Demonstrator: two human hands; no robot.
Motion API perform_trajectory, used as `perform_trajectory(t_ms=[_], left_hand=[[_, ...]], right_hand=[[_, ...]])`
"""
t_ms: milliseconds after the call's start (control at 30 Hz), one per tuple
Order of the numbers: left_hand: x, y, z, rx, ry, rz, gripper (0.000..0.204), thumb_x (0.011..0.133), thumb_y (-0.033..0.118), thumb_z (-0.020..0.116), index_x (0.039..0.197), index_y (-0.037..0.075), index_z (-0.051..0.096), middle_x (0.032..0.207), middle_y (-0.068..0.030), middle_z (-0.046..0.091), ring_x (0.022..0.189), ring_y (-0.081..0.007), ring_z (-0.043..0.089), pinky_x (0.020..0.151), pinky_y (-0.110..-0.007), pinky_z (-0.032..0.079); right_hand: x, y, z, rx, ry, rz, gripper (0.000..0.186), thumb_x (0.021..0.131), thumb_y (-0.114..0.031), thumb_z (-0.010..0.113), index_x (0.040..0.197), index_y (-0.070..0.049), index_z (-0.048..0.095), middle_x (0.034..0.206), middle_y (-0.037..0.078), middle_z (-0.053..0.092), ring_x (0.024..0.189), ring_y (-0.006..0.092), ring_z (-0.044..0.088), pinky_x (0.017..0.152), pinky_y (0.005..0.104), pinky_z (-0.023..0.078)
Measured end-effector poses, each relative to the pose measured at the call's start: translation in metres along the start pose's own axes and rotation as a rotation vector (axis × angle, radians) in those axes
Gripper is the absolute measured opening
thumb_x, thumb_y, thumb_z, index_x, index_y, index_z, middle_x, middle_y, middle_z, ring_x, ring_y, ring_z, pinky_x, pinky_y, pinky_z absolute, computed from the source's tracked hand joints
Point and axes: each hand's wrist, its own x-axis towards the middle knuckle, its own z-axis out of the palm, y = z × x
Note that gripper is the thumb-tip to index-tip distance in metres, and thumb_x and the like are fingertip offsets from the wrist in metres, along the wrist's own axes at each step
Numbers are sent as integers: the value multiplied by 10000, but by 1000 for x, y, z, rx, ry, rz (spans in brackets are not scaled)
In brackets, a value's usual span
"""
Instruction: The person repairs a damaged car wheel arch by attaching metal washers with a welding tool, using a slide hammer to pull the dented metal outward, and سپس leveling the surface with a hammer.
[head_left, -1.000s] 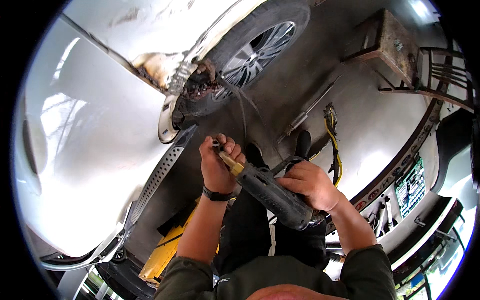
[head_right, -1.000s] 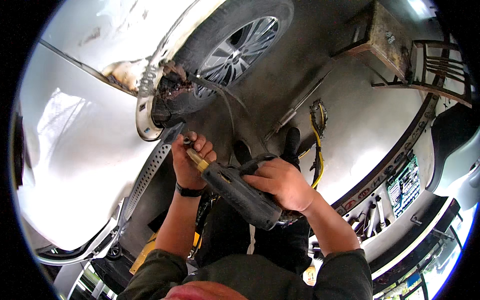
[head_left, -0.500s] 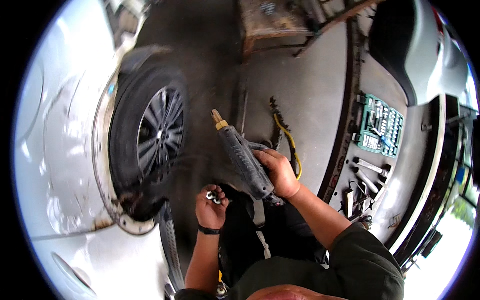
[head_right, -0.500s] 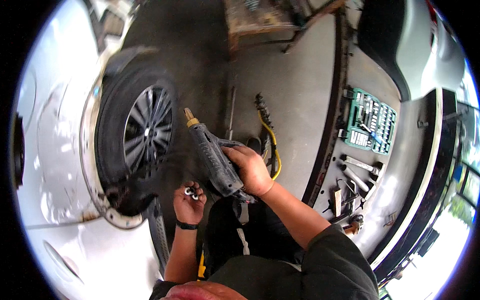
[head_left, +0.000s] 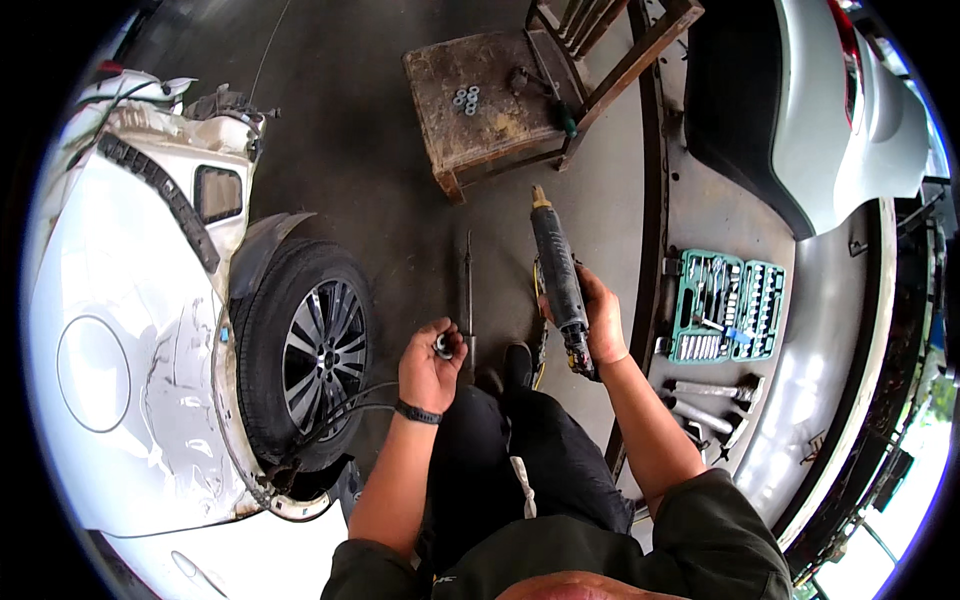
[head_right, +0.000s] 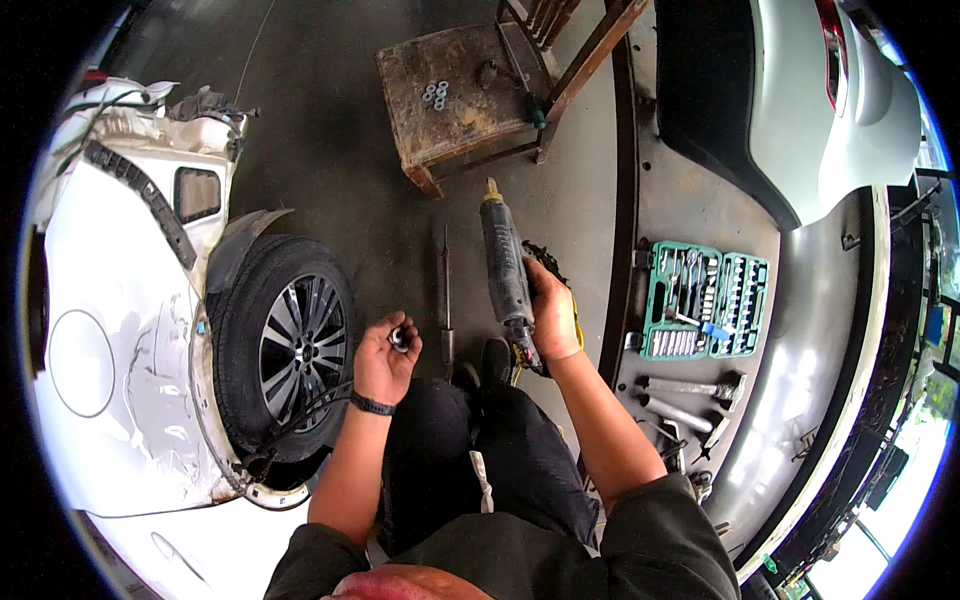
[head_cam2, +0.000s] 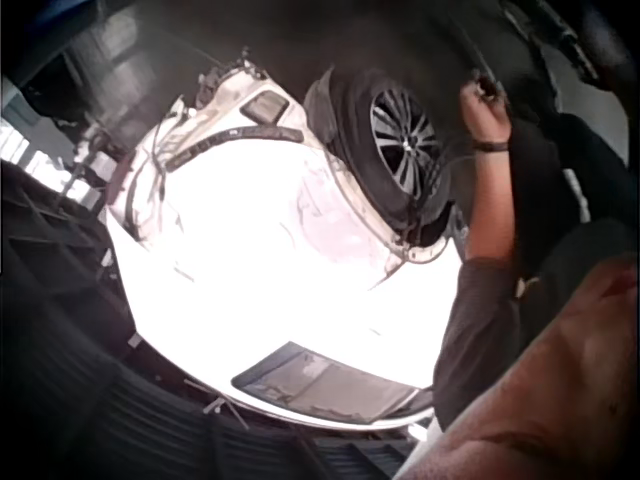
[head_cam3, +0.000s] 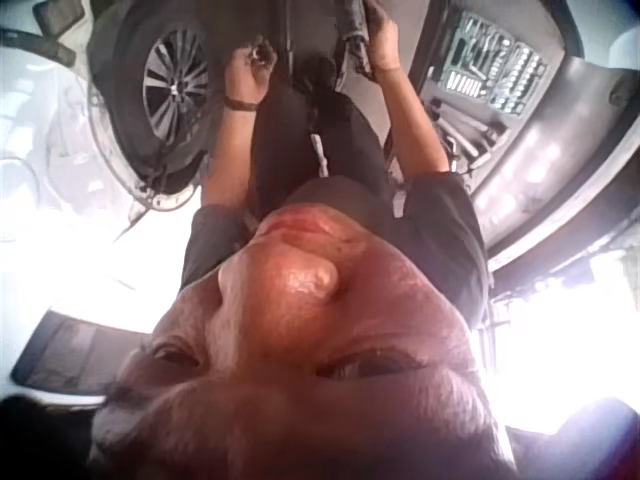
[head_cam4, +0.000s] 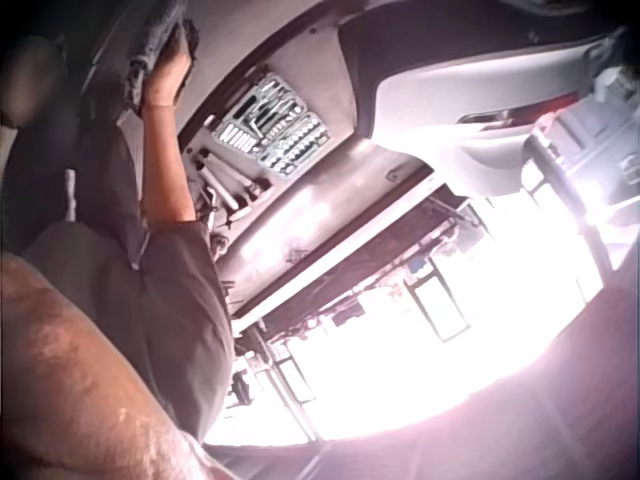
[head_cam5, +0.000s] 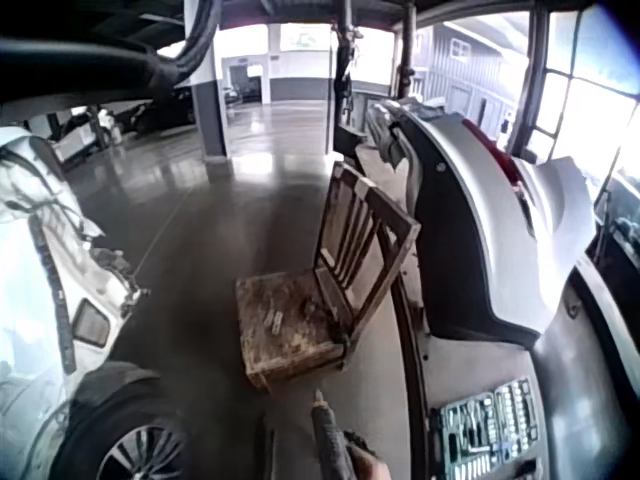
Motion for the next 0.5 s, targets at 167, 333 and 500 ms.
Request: perform_trajectory(t_ms=[167, 333, 500], left_hand=[[111, 24, 63, 23, -13, 24, 258, 938, 215, 594, 1064, 3, 670, 1030, -95, 678, 956, -224, 629, 907, -379, 550], [264, 54, 134, 44, -17, 79, 261, 944, 247, 603, 1056, 27, 687, 1005, -70, 679, 935, -210, 618, 900, -375, 550], [386, 94, 183, 83, 54, 64, 236, 968, 282, 577, 1041, 75, 665, 1033, -37, 658, 975, -192, 599, 967, -385, 492]], right_hand=[[67, 19, -13, -119, 82, 59, 555, 783, -252, 883, 1212, 9, 647, 962, 125, 741, 863, 175, 700, 817, 325, 555], [174, 36, -6, -328, 13, -83, 537, 817, -242, 853, 1238, 17, 643, 1025, 180, 750, 954, 244, 742, 854, 353, 557], [320, 14, 40, -494, -21, -104, 380, 907, -49, 564, 1278, -56, 649, 1121, 239, 714, 1035, 433, 680, 890, 437, 543]])
